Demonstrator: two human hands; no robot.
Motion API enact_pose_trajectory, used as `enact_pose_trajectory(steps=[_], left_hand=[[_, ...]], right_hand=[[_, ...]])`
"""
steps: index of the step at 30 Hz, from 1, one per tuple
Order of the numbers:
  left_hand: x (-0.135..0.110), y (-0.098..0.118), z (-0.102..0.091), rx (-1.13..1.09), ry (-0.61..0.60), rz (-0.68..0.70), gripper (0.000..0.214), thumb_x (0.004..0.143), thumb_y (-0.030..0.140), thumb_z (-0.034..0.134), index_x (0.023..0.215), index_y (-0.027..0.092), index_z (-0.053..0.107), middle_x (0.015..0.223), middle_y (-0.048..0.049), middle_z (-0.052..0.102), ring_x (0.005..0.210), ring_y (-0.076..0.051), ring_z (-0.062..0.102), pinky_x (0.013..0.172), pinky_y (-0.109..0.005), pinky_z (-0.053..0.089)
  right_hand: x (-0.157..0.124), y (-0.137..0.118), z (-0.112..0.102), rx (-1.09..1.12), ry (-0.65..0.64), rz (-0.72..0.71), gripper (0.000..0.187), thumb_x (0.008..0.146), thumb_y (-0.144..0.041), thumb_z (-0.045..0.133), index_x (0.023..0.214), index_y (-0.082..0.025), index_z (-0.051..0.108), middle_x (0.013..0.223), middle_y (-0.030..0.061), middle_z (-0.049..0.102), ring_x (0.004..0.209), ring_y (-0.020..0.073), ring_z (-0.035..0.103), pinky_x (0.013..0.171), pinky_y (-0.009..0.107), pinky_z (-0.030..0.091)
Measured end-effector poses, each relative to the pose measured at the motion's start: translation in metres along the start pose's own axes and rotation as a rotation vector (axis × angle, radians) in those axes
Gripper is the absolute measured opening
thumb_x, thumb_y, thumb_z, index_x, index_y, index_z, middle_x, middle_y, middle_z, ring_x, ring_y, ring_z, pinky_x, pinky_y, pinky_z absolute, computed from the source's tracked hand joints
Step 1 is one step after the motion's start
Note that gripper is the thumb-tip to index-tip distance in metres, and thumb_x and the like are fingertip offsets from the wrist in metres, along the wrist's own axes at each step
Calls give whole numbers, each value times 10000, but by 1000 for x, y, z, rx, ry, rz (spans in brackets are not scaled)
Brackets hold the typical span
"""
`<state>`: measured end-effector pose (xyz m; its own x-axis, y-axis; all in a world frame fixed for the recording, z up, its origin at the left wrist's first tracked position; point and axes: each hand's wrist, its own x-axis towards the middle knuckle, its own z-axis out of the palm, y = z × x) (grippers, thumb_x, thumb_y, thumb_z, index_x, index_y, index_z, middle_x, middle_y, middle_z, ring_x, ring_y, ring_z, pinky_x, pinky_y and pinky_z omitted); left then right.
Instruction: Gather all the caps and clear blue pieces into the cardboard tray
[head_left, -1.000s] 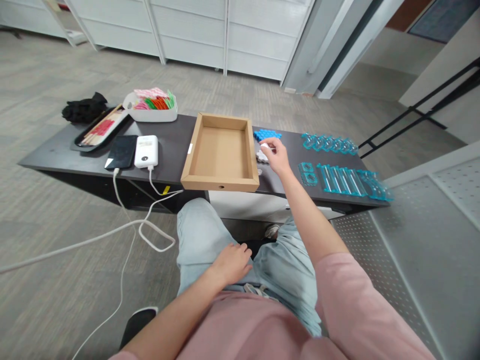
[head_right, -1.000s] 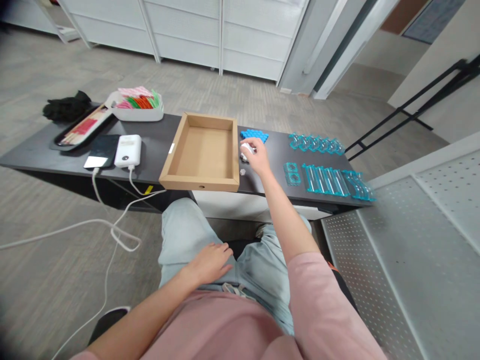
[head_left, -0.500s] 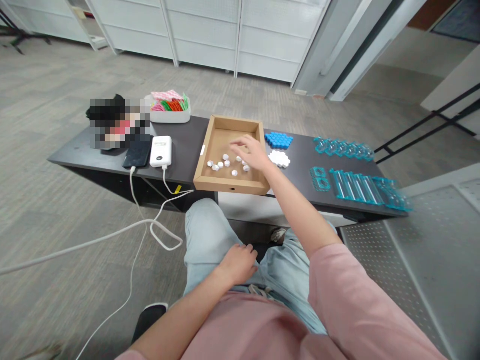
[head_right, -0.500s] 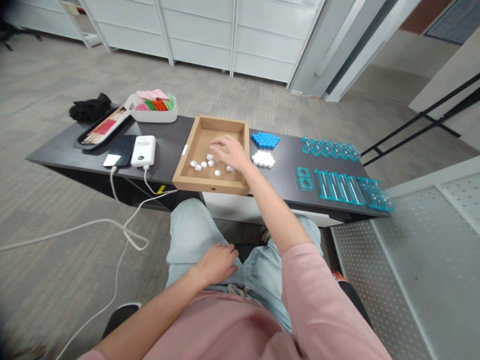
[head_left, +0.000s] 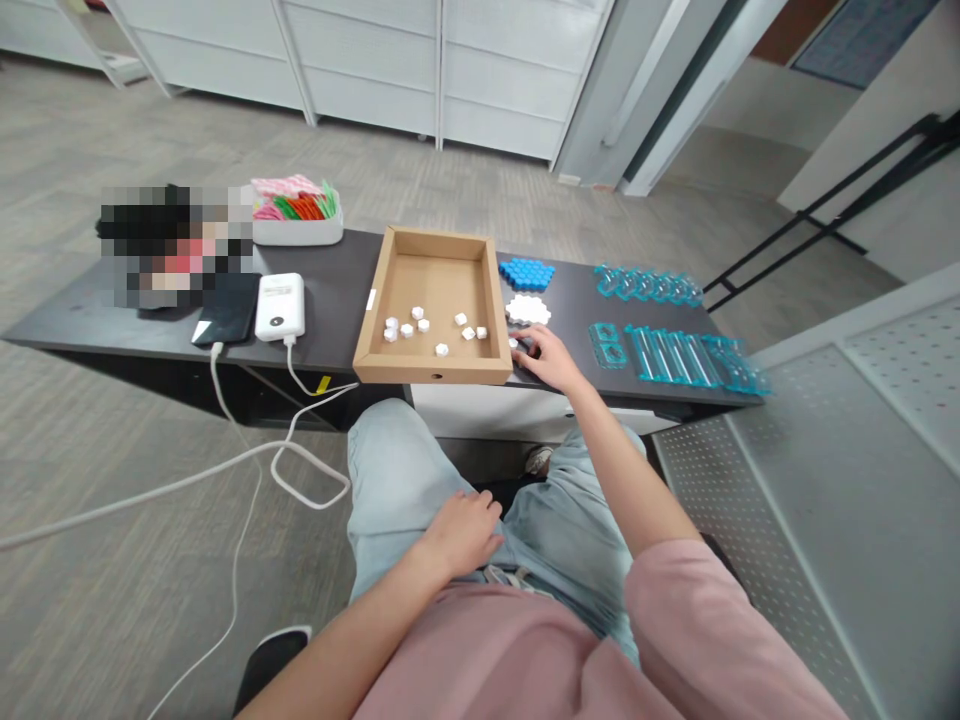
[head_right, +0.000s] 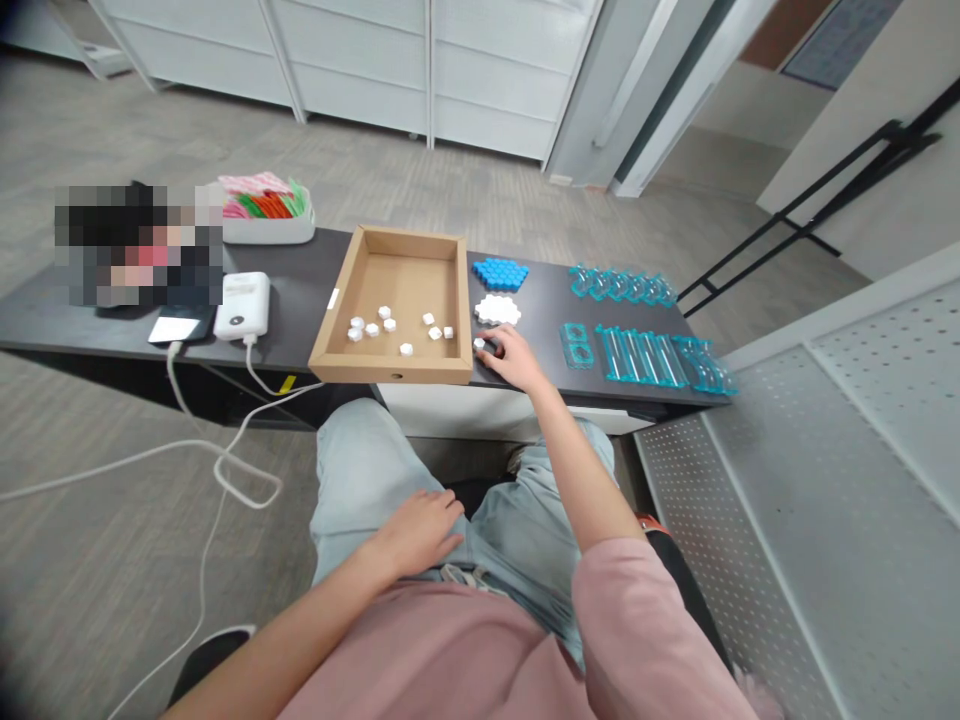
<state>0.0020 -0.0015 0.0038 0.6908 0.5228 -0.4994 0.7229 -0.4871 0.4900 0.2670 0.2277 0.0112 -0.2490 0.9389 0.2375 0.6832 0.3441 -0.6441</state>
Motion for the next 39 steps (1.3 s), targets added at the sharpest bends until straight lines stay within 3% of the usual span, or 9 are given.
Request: enact_pose_trajectory(steps=[4, 8, 10, 14, 19, 23, 26, 33, 39], left_hand=[[1, -2, 0, 11, -2, -17, 407, 1118, 388, 600, 1413, 160, 763, 1457, -198, 750, 1400, -382, 730, 1216, -524, 550], [0, -3, -1, 15, -2, -27, 413, 1124, 387, 589, 1425, 158, 757, 1464, -195, 746, 1412, -379, 726, 1226, -523, 546], [0, -3, -1, 14, -3, -30, 420, 1124, 382, 581, 1432, 152, 752, 1473, -195, 742, 1413, -381, 723, 1229, -525, 540], [0, -2, -1, 9, -7, -25, 407, 1110, 383, 586, 1411, 168, 758, 1466, -191, 745, 1403, -377, 725, 1209, -510, 541], [0, -3, -1, 13, -7, -26, 396, 1104, 389, 573, 1403, 202, 753, 1455, -186, 744, 1411, -371, 720, 1216, -508, 536], [1, -4, 0, 17, -10, -38, 402, 1100, 391, 571, 1410, 200, 743, 1473, -187, 740, 1432, -375, 711, 1240, -524, 531], [2, -6, 2, 16, -10, -45, 399, 1098, 386, 577, 1410, 202, 743, 1480, -183, 742, 1447, -377, 706, 1253, -528, 531], [5, -10, 4, 15, -19, -67, 391, 1080, 388, 589, 1405, 231, 741, 1487, -181, 737, 1442, -376, 711, 1247, -538, 541], [4, -9, 3, 13, -28, -76, 423, 1097, 386, 576, 1435, 191, 737, 1498, -181, 735, 1435, -377, 711, 1252, -533, 534]], right_hand=[[6, -4, 5, -34, 53, 60, 266, 979, -461, 750, 1118, -239, 796, 1168, 100, 810, 747, 218, 650, 878, 449, 618], [12, -16, 1, 119, 224, 134, 391, 992, -615, 747, 1109, -243, 781, 1139, 91, 828, 812, 225, 672, 862, 422, 613], [17, -27, -2, 206, 261, 103, 469, 995, -686, 749, 1154, -247, 795, 1181, 92, 826, 828, 217, 674, 834, 405, 607], [30, -40, -7, 178, 197, -31, 474, 1017, -686, 754, 1204, -258, 829, 1282, 108, 805, 907, 232, 711, 879, 423, 622], [40, -7, -14, -10, 340, 63, 435, 1041, -513, 688, 1354, -238, 816, 1400, 163, 785, 1256, 357, 739, 1140, 565, 608], [43, 19, -11, -217, 213, 155, 751, 913, -537, 882, 1599, -270, 732, 1712, 189, 637, 1596, 483, 555, 1312, 730, 458], [52, 24, -6, -290, 117, 162, 929, 889, -626, 929, 1715, -304, 650, 1854, 178, 500, 1700, 507, 427, 1364, 776, 365], [76, 17, 1, -380, 16, 114, 793, 1015, -649, 805, 1716, -311, 655, 1801, 178, 564, 1657, 479, 458, 1341, 752, 397], [66, 9, 1, -421, 68, 99, 563, 1062, -600, 772, 1527, -283, 797, 1564, 193, 704, 1424, 451, 581, 1215, 643, 517]])
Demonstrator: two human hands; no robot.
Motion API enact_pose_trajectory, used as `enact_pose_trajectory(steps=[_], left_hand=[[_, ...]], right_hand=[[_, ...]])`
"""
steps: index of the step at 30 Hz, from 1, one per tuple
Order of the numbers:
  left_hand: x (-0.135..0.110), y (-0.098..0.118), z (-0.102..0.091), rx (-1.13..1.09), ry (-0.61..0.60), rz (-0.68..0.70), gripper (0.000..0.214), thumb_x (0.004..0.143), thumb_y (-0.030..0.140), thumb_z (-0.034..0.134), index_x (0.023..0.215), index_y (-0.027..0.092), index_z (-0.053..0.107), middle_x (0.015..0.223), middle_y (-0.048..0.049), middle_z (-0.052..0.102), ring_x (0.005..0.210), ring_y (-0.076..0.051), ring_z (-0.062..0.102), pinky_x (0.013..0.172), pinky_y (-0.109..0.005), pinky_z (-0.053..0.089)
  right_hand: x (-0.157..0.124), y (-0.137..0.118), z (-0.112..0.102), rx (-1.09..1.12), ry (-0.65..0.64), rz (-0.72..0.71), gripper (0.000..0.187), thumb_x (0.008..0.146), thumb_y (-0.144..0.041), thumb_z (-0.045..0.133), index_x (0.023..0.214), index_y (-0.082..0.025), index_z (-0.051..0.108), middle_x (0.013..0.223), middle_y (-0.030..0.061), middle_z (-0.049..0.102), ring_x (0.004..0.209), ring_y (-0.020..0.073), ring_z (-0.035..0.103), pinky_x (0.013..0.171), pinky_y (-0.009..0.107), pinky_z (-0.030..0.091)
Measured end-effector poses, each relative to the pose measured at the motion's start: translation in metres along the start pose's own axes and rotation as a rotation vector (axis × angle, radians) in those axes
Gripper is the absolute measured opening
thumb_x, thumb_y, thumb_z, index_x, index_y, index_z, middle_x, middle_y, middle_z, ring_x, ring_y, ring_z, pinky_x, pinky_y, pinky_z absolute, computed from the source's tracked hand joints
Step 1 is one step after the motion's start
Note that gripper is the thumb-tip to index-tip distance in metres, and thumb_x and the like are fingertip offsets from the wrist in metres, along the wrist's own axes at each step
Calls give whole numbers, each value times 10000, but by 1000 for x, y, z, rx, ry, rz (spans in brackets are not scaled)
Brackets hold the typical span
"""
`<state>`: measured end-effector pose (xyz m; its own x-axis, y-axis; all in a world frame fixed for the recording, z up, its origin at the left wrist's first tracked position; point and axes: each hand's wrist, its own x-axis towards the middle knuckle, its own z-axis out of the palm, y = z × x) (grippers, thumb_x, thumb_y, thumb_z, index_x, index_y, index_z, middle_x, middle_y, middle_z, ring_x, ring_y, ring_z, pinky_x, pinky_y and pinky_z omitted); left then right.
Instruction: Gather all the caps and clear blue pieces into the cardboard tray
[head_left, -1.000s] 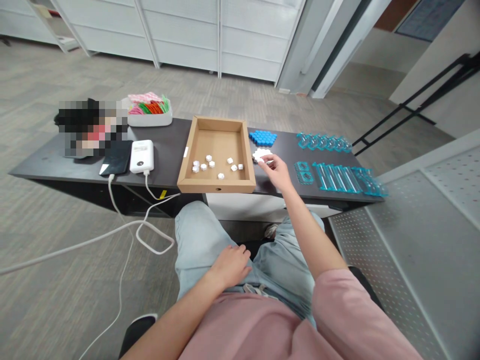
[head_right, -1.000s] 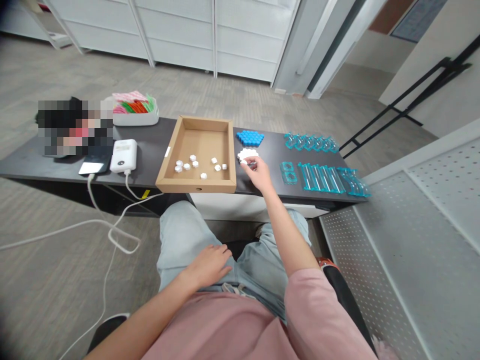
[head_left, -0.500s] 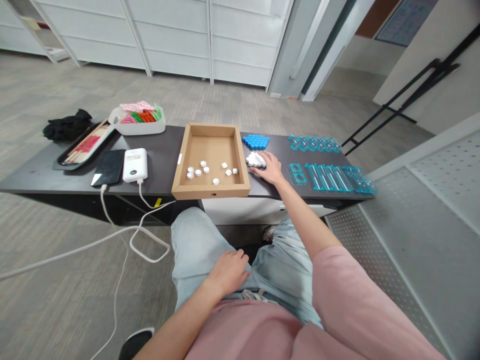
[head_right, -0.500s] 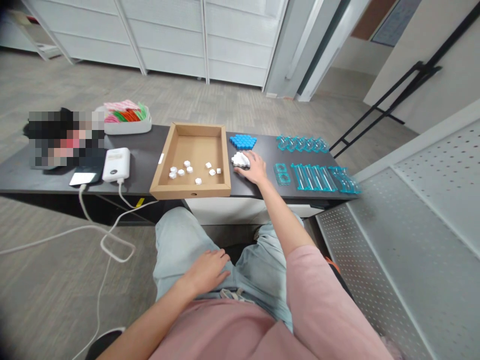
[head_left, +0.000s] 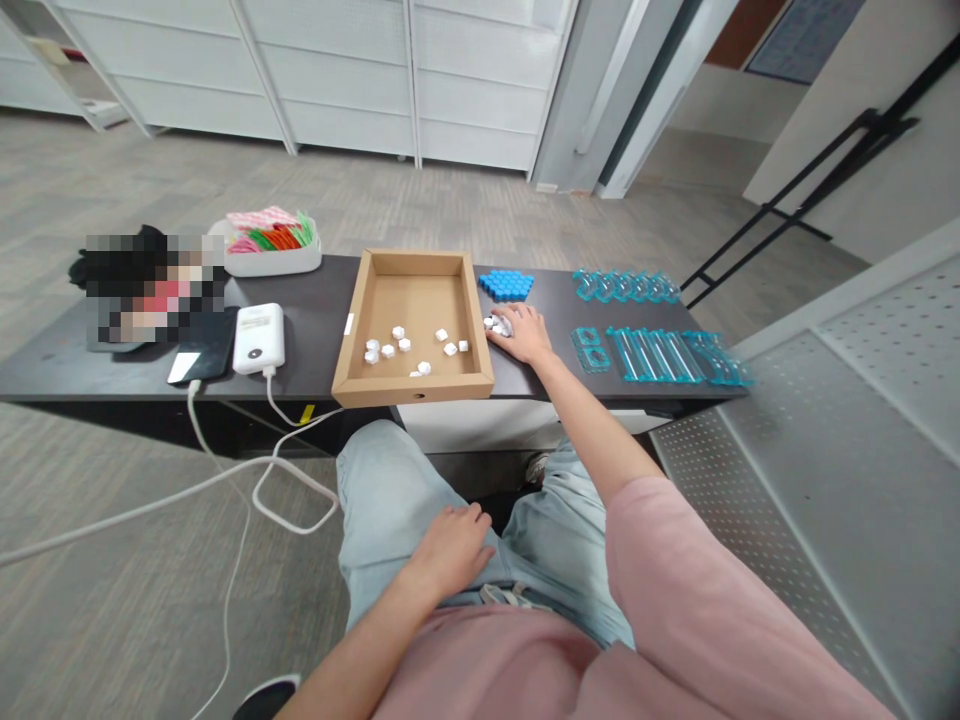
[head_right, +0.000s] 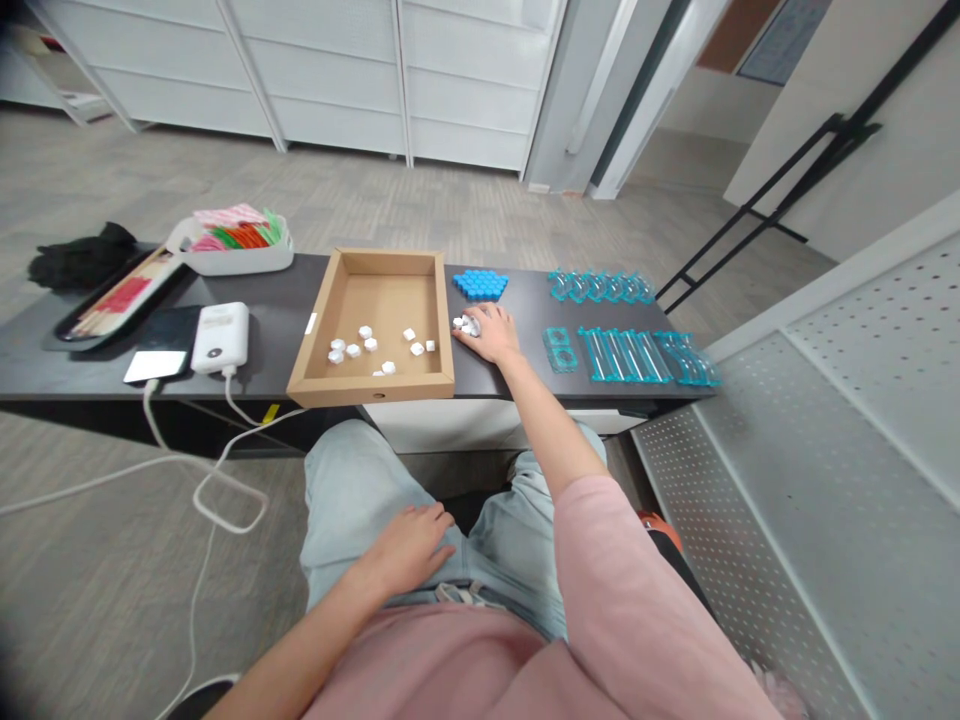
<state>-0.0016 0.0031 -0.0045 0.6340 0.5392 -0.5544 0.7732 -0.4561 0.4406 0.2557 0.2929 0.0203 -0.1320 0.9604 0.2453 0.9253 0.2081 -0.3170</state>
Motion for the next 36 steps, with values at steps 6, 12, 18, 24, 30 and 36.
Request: enact_pose_trajectory(steps=[6, 12, 18, 24, 30, 36], left_hand=[[-2, 3, -2, 10, -13, -1, 433, 1109, 371, 545, 1451, 184, 732, 1516, -178, 728, 1465, -365, 699, 1272, -513, 518], [-4, 4, -4, 25, -3, 10, 415, 1114, 367, 551, 1438, 186, 737, 1486, -170, 735, 1441, -361, 712, 1253, -505, 527], [-4, 4, -3, 22, 7, 19, 409, 1117, 360, 567, 1436, 170, 738, 1484, -183, 737, 1432, -362, 716, 1243, -521, 532], [-3, 2, -1, 25, 3, 19, 408, 1127, 362, 563, 1445, 174, 734, 1501, -169, 733, 1453, -360, 702, 1262, -519, 516], [-3, 2, -1, 30, 4, 10, 391, 1128, 360, 566, 1431, 186, 741, 1491, -169, 739, 1447, -357, 711, 1252, -510, 524], [-3, 3, -2, 32, -8, 7, 406, 1130, 360, 560, 1450, 177, 730, 1514, -165, 734, 1458, -353, 703, 1260, -494, 518]], right_hand=[[-21, -15, -14, -108, -26, 49, 503, 1087, -614, 750, 1455, -277, 813, 1521, 177, 711, 1357, 435, 603, 1170, 576, 512], [-31, -12, -18, -114, -26, 47, 595, 1064, -682, 772, 1510, -289, 790, 1515, 179, 713, 1372, 445, 626, 1164, 583, 499], [-43, 15, -15, -38, 36, 22, 934, 965, -777, 838, 1692, -227, 633, 1578, 216, 696, 1457, 478, 606, 1219, 606, 482], [-52, 33, -15, 14, 40, 27, 854, 946, -764, 842, 1574, -199, 713, 1501, 230, 710, 1394, 489, 612, 1178, 624, 512], [-53, 35, -14, 32, 37, 19, 693, 981, -681, 820, 1487, -215, 730, 1461, 210, 698, 1350, 465, 634, 1173, 618, 530], [-54, 33, -15, 0, 18, 26, 517, 1007, -525, 759, 1402, -192, 721, 1450, 221, 715, 1346, 462, 633, 1164, 620, 541]])
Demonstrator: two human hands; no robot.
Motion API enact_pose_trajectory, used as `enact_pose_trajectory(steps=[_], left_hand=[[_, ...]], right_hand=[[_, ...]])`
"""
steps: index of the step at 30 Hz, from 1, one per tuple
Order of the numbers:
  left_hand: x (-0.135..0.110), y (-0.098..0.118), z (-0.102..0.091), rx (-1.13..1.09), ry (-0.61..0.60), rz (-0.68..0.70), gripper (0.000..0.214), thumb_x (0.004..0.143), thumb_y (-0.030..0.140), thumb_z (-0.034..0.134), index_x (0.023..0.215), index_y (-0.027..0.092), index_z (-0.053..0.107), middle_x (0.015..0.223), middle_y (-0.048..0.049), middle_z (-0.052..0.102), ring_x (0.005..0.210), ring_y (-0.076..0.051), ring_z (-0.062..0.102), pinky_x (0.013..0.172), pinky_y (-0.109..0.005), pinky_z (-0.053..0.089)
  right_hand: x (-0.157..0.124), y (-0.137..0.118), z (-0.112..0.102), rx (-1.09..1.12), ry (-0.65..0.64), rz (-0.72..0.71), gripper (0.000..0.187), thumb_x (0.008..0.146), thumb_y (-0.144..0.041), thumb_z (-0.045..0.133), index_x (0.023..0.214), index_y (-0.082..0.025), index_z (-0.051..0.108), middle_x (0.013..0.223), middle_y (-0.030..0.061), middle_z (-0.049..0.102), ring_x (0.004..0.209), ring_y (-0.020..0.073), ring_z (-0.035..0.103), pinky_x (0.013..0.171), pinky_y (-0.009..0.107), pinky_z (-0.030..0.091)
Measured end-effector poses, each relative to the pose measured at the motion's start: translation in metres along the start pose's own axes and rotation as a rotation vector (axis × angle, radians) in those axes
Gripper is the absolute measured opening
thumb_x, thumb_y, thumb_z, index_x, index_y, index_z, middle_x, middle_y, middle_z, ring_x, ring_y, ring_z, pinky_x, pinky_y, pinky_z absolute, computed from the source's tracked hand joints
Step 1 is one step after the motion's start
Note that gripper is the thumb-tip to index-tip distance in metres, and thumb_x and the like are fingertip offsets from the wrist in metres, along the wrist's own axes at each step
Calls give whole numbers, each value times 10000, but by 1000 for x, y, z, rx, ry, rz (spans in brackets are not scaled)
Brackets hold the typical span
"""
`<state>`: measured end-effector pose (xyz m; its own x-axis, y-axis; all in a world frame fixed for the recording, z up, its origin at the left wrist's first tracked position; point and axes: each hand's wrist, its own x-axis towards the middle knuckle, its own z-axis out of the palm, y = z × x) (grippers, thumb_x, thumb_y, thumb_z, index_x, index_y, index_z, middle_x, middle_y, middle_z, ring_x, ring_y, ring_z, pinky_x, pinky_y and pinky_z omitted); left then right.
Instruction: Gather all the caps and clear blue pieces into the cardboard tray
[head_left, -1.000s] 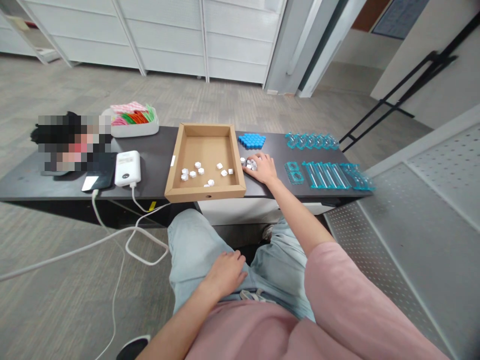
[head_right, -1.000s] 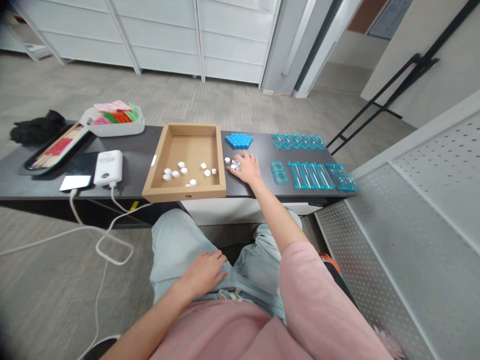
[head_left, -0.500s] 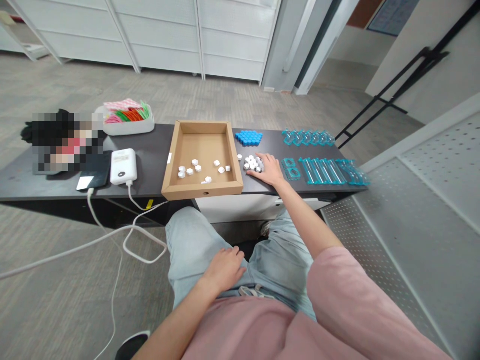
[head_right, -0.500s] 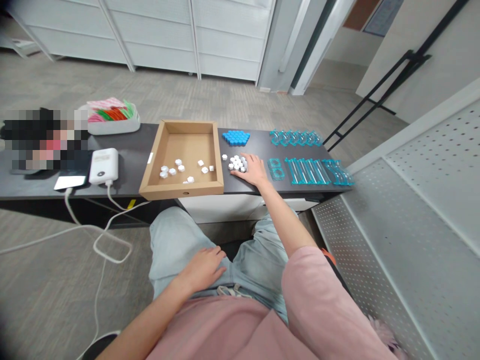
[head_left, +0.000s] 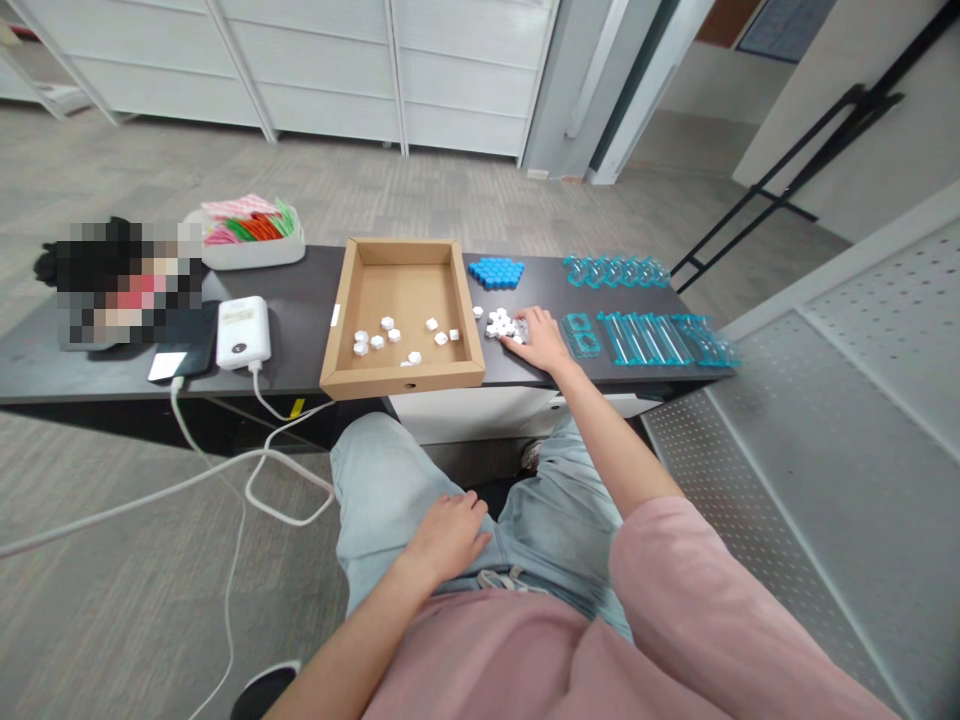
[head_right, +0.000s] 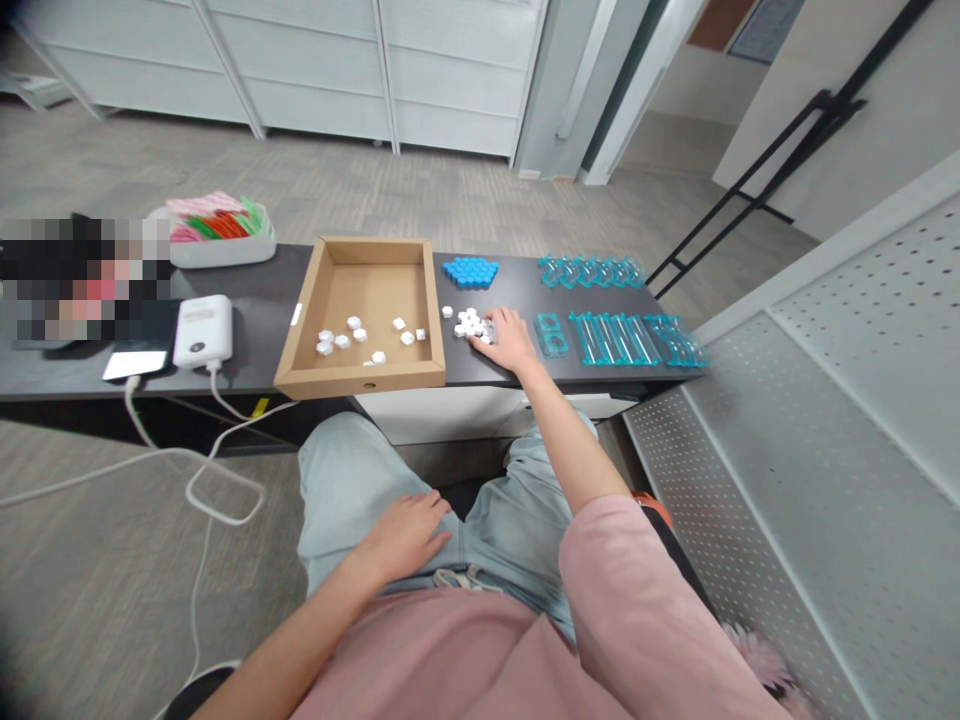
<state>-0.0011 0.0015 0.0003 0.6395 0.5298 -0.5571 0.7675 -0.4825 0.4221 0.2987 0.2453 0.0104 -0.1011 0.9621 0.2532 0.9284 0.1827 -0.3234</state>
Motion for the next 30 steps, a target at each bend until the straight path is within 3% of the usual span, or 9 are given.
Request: enact_pose_trajectory(steps=[7, 20, 30], left_hand=[[-1, 1, -2, 4, -6, -4, 400, 1136, 383, 553, 1442, 196, 730, 1515, -164, 733, 1461, -351, 701, 1262, -486, 515], [3, -1, 5, -3, 3, 19, 398, 1111, 382, 576, 1414, 180, 737, 1491, -183, 738, 1429, -365, 714, 1232, -503, 523], [3, 0, 6, 11, 9, 28, 382, 1106, 367, 579, 1393, 182, 751, 1445, -181, 751, 1407, -350, 730, 1222, -491, 539]], right_hand=[[0, -7, -3, -47, -21, 43, 416, 1052, -341, 622, 1428, -194, 722, 1476, 220, 711, 1371, 443, 625, 1189, 615, 529], [2, -3, 2, -19, 42, 48, 332, 1067, -313, 585, 1324, -221, 773, 1364, 210, 748, 1276, 429, 651, 1146, 602, 538], [13, 0, 5, 11, 42, 20, 331, 1082, -307, 601, 1323, -201, 802, 1280, 186, 762, 1224, 384, 690, 1151, 513, 561]])
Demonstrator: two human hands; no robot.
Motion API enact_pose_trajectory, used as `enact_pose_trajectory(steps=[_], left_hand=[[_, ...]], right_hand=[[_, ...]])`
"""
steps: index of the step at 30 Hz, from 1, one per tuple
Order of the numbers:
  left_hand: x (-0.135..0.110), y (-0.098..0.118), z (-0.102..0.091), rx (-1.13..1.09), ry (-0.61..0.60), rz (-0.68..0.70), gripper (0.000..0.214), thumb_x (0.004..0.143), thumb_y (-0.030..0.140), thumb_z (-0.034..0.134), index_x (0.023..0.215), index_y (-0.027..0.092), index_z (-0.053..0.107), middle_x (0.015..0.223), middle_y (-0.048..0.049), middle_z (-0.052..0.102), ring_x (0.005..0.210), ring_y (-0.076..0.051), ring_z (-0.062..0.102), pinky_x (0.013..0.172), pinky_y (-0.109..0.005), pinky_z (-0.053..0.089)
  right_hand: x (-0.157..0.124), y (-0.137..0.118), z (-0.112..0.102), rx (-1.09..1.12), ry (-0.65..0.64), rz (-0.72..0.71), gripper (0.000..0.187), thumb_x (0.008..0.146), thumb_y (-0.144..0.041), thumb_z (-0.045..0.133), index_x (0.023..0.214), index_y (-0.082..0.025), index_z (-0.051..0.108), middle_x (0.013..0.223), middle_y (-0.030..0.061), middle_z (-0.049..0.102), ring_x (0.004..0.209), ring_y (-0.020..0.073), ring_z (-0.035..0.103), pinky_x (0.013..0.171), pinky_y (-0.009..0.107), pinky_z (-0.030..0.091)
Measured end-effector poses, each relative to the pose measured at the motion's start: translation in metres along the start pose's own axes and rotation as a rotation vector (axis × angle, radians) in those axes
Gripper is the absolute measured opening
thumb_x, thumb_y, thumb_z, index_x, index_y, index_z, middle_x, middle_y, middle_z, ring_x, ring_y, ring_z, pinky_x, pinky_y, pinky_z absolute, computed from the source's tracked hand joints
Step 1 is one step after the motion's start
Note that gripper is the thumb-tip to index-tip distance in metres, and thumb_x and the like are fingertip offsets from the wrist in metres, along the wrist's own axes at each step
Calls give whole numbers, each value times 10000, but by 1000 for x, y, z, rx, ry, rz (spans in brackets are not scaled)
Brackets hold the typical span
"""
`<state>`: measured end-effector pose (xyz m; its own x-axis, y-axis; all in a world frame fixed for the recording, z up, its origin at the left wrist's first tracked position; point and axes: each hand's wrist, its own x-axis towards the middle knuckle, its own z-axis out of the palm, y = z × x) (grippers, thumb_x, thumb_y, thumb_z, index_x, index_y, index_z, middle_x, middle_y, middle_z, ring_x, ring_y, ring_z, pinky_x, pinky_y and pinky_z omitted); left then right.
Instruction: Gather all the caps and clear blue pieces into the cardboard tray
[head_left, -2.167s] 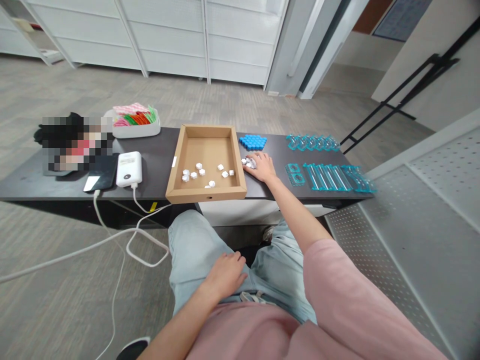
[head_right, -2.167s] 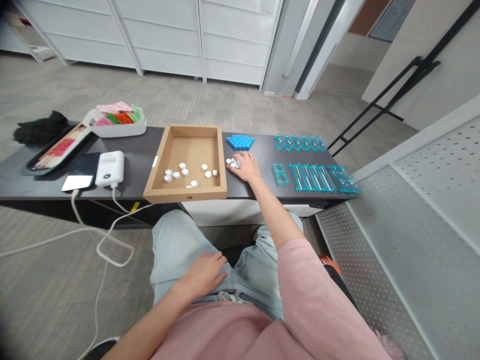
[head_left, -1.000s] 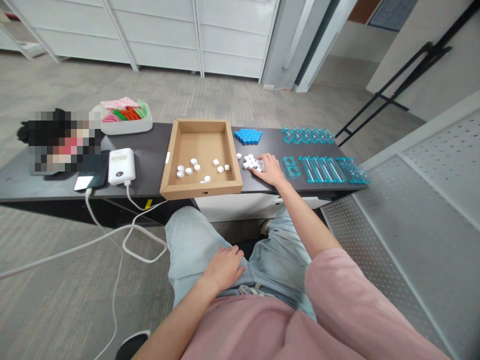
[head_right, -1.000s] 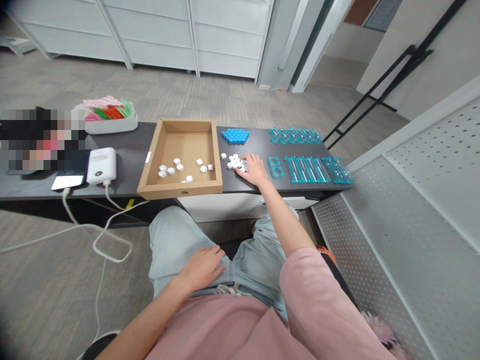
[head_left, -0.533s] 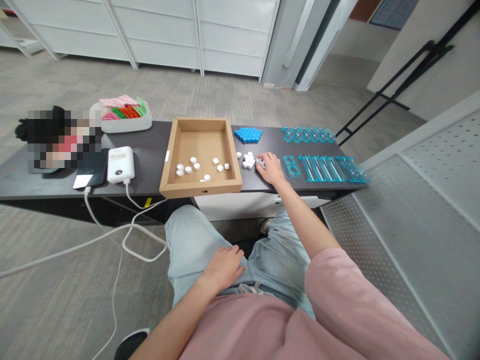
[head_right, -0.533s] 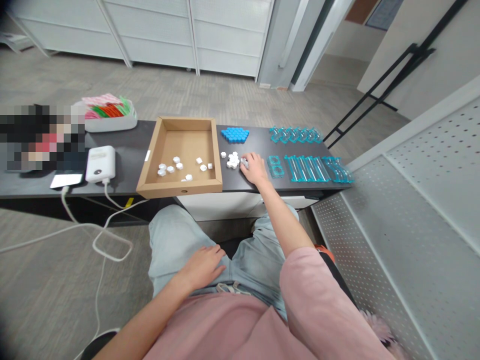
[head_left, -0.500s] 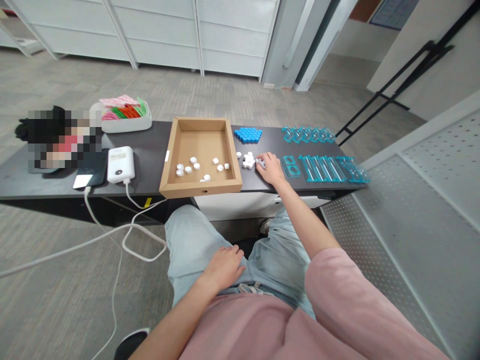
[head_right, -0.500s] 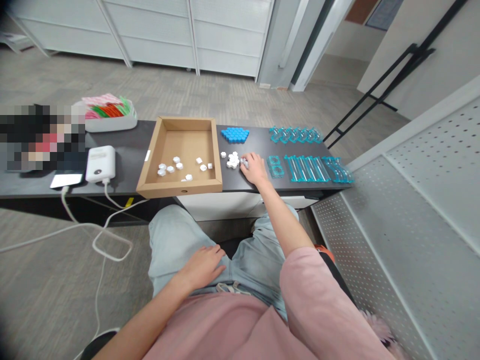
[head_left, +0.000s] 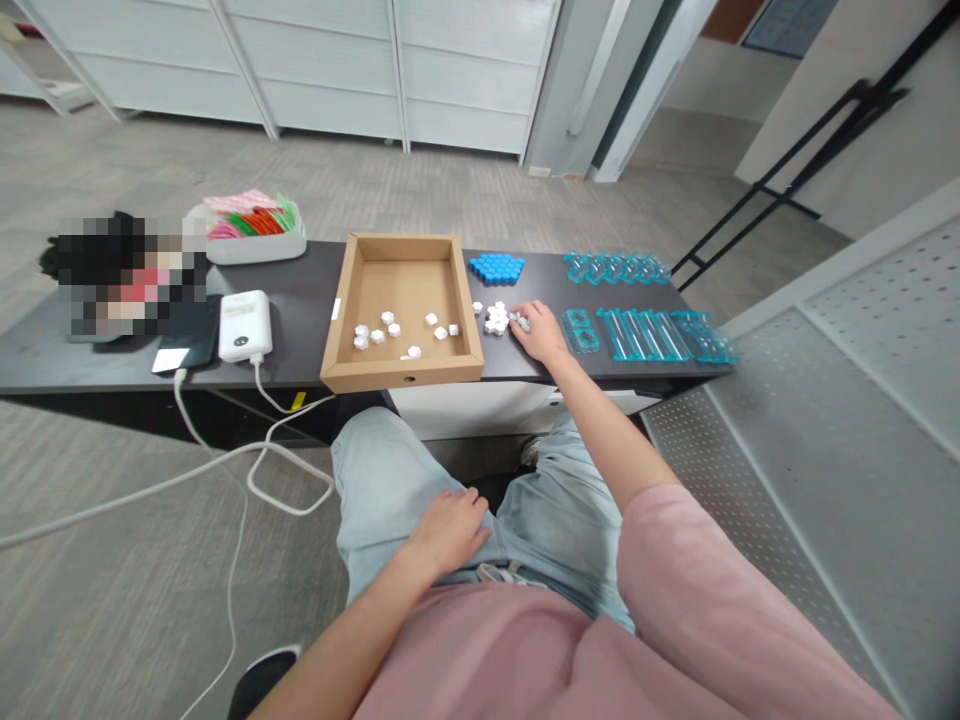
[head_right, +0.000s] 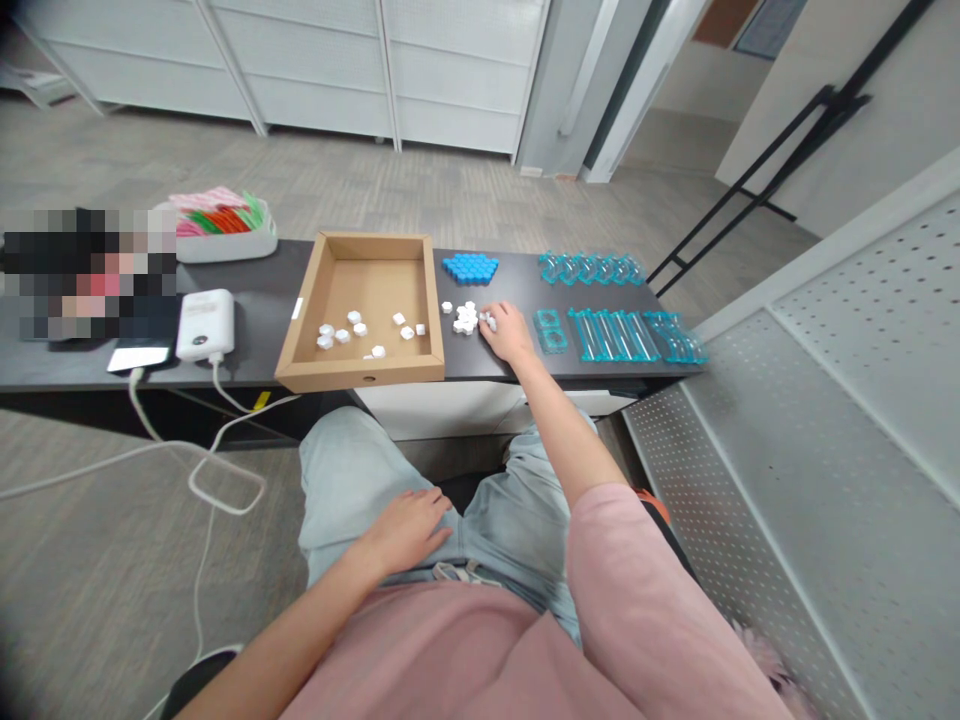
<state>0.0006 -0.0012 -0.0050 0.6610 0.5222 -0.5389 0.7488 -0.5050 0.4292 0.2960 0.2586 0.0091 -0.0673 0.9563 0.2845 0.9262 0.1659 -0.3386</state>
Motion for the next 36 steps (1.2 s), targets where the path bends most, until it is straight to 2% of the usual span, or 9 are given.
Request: enact_pose_trajectory(steps=[6, 10, 16, 21, 28, 32, 36], left_hand=[[-1, 0, -2, 4, 2, -5, 394, 1110, 357, 563, 1407, 172, 743, 1467, -188, 739, 1414, -351, 724, 1225, -495, 534], [-1, 0, -3, -1, -6, -8, 403, 1114, 377, 563, 1407, 164, 739, 1468, -184, 742, 1415, -356, 723, 1218, -487, 529], [-1, -1, -2, -11, 2, 0, 389, 1113, 371, 568, 1402, 173, 739, 1469, -184, 744, 1403, -357, 723, 1205, -482, 517], [0, -2, 0, -17, 10, 3, 385, 1110, 372, 570, 1393, 184, 752, 1451, -185, 748, 1392, -360, 725, 1201, -488, 520], [-1, -1, -3, -26, 9, -1, 395, 1116, 368, 561, 1396, 163, 748, 1463, -188, 745, 1409, -365, 718, 1210, -490, 519], [-1, -1, -4, -38, 17, -2, 387, 1107, 355, 571, 1390, 169, 758, 1454, -199, 749, 1388, -365, 724, 1201, -499, 524], [-1, -2, -3, -45, 19, -9, 393, 1100, 361, 583, 1396, 175, 763, 1445, -198, 752, 1384, -369, 728, 1198, -501, 532]], right_hand=[[0, 1, -1, 5, -3, -2, 345, 1065, -271, 608, 1347, -203, 795, 1273, 176, 769, 1216, 376, 706, 1146, 498, 564], [-1, 2, 0, 78, 32, -20, 454, 1013, -270, 619, 1434, -169, 757, 1229, 173, 790, 1217, 381, 712, 1179, 517, 558], [-2, 4, -2, 162, 95, 6, 366, 961, -304, 635, 1270, -216, 810, 1180, 162, 820, 1149, 373, 739, 1115, 521, 597], [0, 8, -3, 251, 188, 87, 398, 917, -355, 646, 1247, -200, 805, 1121, 153, 832, 1064, 358, 757, 1068, 524, 611], [3, 5, -3, 437, 237, 147, 406, 908, -420, 661, 1229, -199, 774, 1073, 122, 832, 996, 306, 752, 1044, 488, 623], [14, -2, -3, 534, 266, 142, 424, 935, -490, 680, 1238, -200, 744, 1044, 113, 812, 985, 297, 751, 1021, 486, 631], [37, -29, -3, 645, 269, 13, 488, 991, -649, 692, 1260, -243, 723, 1058, 87, 786, 1000, 279, 739, 987, 458, 627]])
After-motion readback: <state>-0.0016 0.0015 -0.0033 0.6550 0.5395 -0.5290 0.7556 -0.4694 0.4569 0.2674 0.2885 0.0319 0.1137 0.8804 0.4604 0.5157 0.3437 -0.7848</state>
